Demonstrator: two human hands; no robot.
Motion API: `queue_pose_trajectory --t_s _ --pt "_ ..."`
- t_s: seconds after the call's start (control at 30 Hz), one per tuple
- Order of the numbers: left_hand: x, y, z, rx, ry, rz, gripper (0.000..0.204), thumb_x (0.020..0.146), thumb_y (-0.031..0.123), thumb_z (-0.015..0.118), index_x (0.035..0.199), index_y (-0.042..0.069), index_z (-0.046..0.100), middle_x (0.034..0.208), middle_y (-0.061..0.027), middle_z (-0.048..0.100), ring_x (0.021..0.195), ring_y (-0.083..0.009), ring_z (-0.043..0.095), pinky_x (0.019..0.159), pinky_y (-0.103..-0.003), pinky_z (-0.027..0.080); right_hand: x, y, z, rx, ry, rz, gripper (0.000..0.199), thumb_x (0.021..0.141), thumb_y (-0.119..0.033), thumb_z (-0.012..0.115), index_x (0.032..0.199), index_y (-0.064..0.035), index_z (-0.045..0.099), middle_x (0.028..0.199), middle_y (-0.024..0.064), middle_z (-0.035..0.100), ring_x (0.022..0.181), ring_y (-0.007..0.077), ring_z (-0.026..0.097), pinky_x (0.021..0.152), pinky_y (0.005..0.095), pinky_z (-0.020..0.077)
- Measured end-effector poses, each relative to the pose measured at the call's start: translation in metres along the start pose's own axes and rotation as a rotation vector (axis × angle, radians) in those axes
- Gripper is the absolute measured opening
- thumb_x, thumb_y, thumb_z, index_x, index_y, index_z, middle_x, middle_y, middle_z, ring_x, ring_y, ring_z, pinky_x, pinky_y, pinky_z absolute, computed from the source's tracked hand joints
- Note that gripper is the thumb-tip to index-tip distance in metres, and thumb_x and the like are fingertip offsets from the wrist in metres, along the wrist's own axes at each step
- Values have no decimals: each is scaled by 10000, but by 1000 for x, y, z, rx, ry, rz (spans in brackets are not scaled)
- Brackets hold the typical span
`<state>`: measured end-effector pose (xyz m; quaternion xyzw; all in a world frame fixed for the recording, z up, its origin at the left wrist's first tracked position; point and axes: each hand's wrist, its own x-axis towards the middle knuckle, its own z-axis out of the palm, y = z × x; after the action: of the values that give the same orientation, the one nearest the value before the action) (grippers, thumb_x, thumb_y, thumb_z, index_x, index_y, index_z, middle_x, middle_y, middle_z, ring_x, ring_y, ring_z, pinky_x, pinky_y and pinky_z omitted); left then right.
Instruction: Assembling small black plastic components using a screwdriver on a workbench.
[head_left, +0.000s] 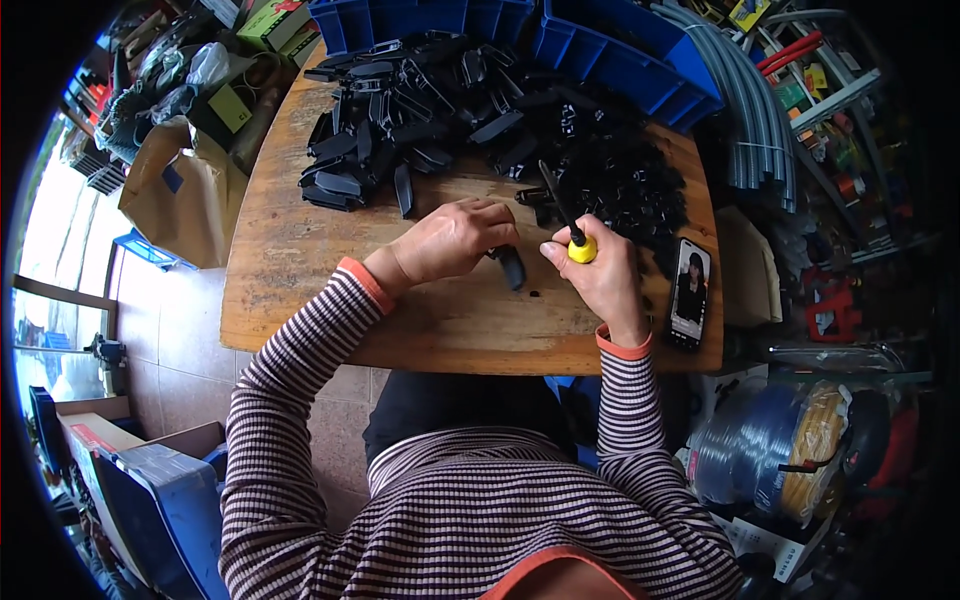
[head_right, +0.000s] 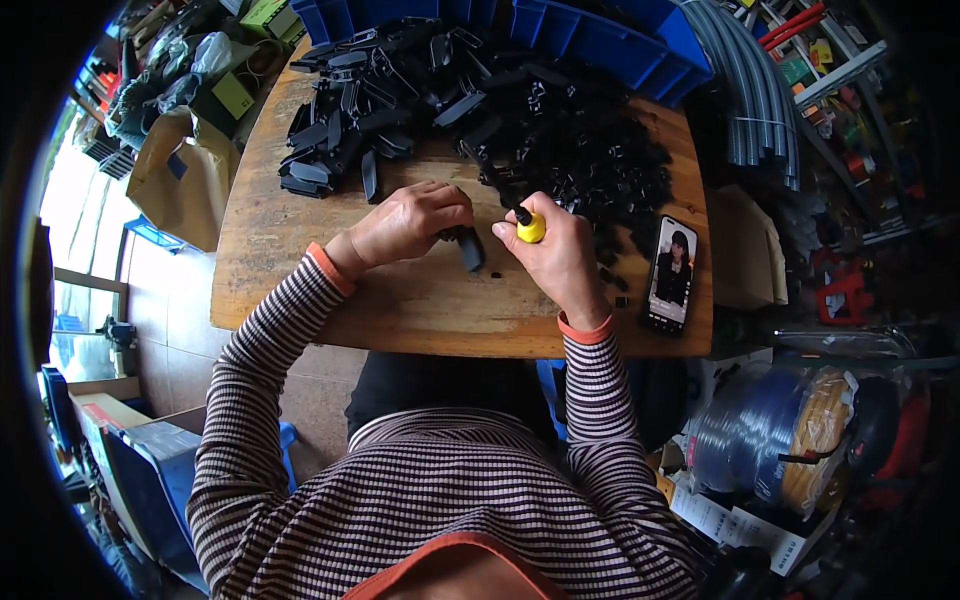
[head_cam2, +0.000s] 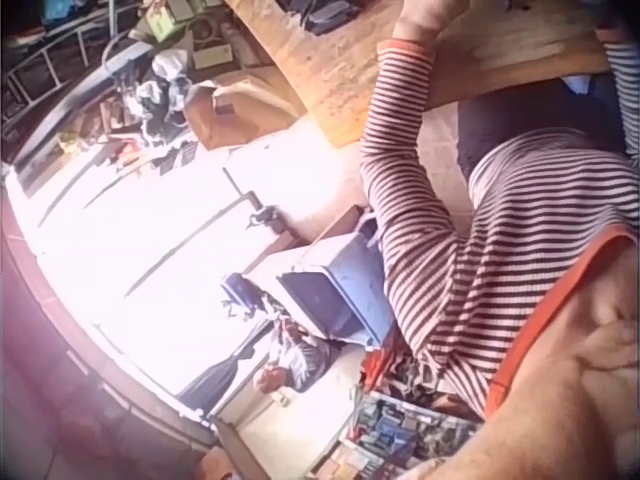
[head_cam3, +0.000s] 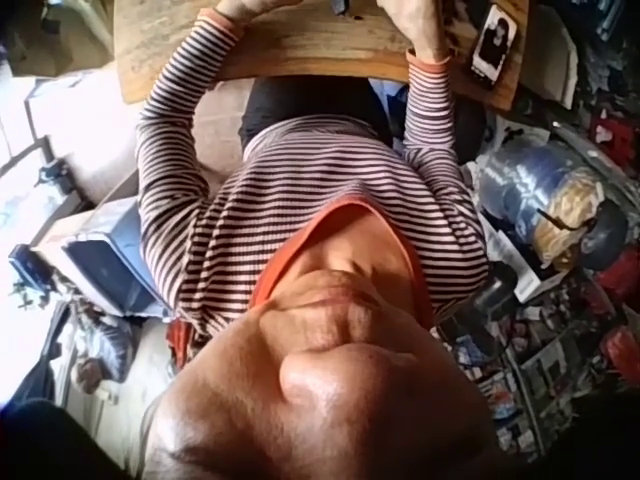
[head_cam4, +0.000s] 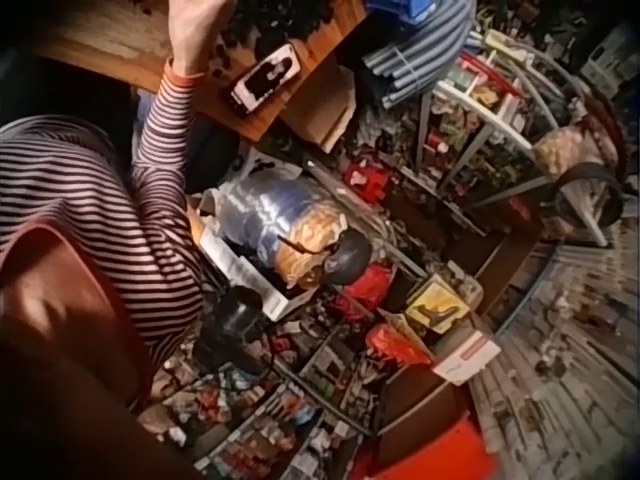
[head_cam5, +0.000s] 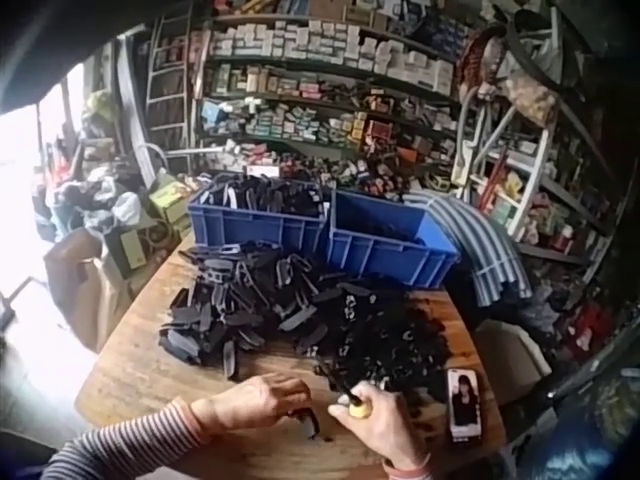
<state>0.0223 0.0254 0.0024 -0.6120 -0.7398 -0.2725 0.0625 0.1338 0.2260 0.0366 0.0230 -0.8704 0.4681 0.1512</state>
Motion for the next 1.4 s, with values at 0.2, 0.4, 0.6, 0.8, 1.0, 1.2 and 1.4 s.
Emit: queue_pose_trajectory --t_s 0.2,0.4,0.6,0.8,1.0,1.2,1.4 --pt "-16 2 -4 183 5 53 422 713 -38 614 1120 71 641 1210 -96 600 1051 -264 603 886 -368 513 0 1 4 -45 5 49 194 828 -70 731 831 6 553 739 101 665 623 128 621 588 272 491" --pt "-28 54 -24 117 -20 27 340 766 71 606 1104 46 636 1229 -105 581 1107 -255 562 882 -350 495 10 1 17 -111 -36 -142 160 822 -61 722 842 -1 576 743 113 649 616 210 627 575 298 487" --pt "-42 66 7 290 -54 64 305 783 141 601 1069 39 631 1185 -109 588 1126 -240 548 859 -324 486 24 -2 43 -213 -148 -319 131 770 -3 693 849 -21 591 765 128 634 679 328 632 581 355 498" --pt "-43 63 13 268 -32 60 263 785 141 595 1029 45 617 1110 -94 604 1111 -227 564 850 -312 487 20 0 46 -391 -152 -355 209 698 55 692 873 -14 600 794 138 632 721 338 639 603 364 507" --pt "-44 60 19 279 35 64 237 786 136 585 1005 47 604 1059 -84 607 1077 -221 578 838 -297 493 20 -1 45 -426 -192 -386 234 675 71 689 868 -14 588 814 139 633 742 335 643 605 374 508" --pt "-41 62 19 257 28 61 214 780 131 577 979 54 594 1010 -77 597 993 -208 588 801 -285 502 20 -3 46 -413 -187 -382 229 679 63 687 861 -21 578 804 132 624 721 335 636 596 379 504" --pt "-39 63 22 268 71 68 209 776 131 574 970 57 584 983 -71 584 944 -197 584 784 -289 503 19 -5 43 -269 -144 -289 231 674 53 688 857 -33 574 795 125 620 708 341 628 594 391 499"
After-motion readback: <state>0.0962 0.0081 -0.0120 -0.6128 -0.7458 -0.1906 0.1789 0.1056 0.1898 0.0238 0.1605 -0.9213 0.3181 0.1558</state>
